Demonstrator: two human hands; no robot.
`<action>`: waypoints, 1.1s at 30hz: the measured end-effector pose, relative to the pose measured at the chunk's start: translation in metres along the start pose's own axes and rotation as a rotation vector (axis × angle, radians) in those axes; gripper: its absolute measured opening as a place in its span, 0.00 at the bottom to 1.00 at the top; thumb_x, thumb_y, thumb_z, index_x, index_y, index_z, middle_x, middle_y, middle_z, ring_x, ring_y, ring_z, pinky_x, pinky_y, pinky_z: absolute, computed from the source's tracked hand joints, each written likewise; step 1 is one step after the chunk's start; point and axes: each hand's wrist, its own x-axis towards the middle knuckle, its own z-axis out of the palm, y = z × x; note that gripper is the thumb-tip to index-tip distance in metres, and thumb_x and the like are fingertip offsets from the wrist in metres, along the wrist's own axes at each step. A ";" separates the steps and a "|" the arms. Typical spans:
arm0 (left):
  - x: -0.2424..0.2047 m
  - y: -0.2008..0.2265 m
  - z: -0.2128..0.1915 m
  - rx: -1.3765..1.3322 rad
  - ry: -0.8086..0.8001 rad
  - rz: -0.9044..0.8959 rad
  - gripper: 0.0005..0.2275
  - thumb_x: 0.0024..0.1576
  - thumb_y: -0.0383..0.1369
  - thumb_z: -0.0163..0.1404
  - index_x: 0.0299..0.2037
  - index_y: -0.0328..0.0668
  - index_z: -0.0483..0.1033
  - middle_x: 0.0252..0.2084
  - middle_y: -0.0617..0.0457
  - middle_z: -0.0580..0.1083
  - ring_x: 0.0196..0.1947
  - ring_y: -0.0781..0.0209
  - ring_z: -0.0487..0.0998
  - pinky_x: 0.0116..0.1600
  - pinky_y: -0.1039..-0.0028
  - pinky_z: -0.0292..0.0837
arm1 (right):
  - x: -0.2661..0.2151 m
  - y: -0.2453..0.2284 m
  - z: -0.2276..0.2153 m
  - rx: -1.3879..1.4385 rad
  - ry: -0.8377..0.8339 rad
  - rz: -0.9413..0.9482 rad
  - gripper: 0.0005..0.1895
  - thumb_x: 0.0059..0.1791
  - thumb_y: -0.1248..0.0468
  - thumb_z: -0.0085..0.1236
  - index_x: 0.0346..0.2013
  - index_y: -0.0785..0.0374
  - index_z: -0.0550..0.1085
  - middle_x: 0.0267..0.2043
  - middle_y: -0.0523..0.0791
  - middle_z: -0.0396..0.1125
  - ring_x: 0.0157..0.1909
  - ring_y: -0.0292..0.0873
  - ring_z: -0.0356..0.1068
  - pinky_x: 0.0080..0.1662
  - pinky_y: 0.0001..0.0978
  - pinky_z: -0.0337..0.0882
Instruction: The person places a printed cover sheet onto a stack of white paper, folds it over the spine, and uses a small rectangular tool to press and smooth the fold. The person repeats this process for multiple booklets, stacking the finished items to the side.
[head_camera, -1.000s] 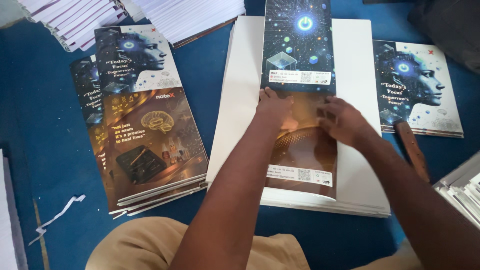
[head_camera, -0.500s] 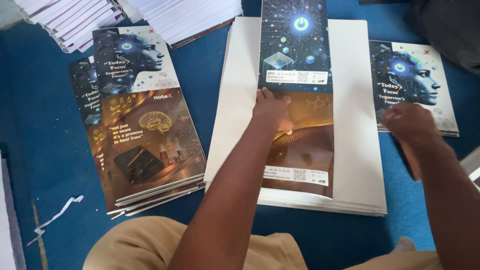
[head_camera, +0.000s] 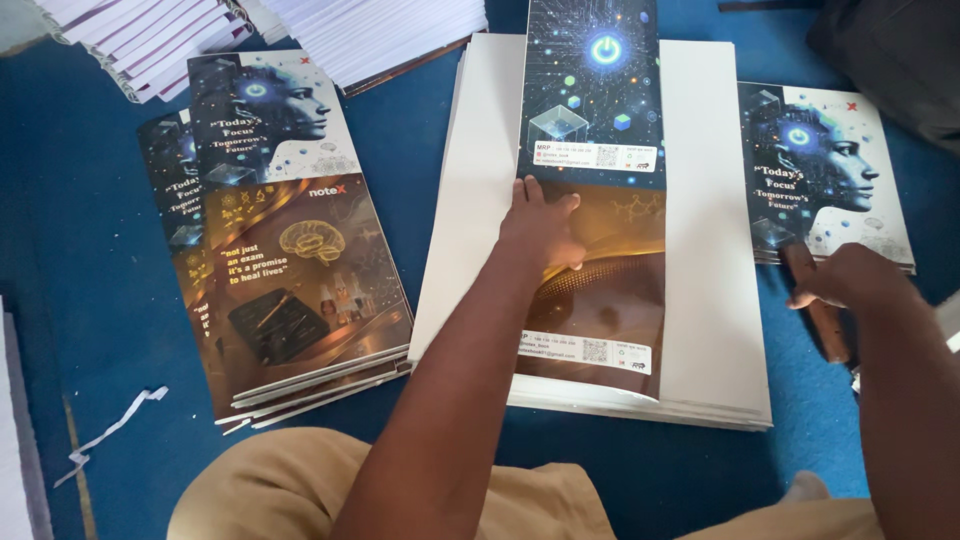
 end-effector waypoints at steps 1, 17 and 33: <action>-0.002 0.000 0.000 -0.013 0.001 -0.011 0.47 0.41 0.47 0.67 0.74 0.64 0.54 0.76 0.22 0.41 0.77 0.24 0.38 0.77 0.54 0.43 | -0.004 -0.001 0.001 0.073 0.024 0.032 0.29 0.38 0.48 0.76 0.43 0.68 0.86 0.48 0.60 0.79 0.52 0.60 0.78 0.58 0.48 0.72; -0.006 -0.002 0.004 -0.025 0.009 -0.033 0.49 0.40 0.47 0.66 0.75 0.68 0.51 0.77 0.26 0.39 0.78 0.28 0.37 0.76 0.57 0.46 | -0.050 -0.009 -0.035 0.714 0.165 -0.034 0.21 0.51 0.60 0.56 0.57 0.67 0.77 0.41 0.59 0.76 0.38 0.57 0.78 0.39 0.50 0.75; -0.001 0.007 0.021 -0.091 0.138 -0.080 0.30 0.59 0.54 0.45 0.71 0.60 0.55 0.76 0.29 0.41 0.77 0.32 0.37 0.75 0.53 0.41 | -0.172 -0.144 -0.088 0.439 0.233 -0.464 0.21 0.54 0.58 0.54 0.62 0.44 0.74 0.56 0.46 0.73 0.53 0.48 0.74 0.56 0.42 0.73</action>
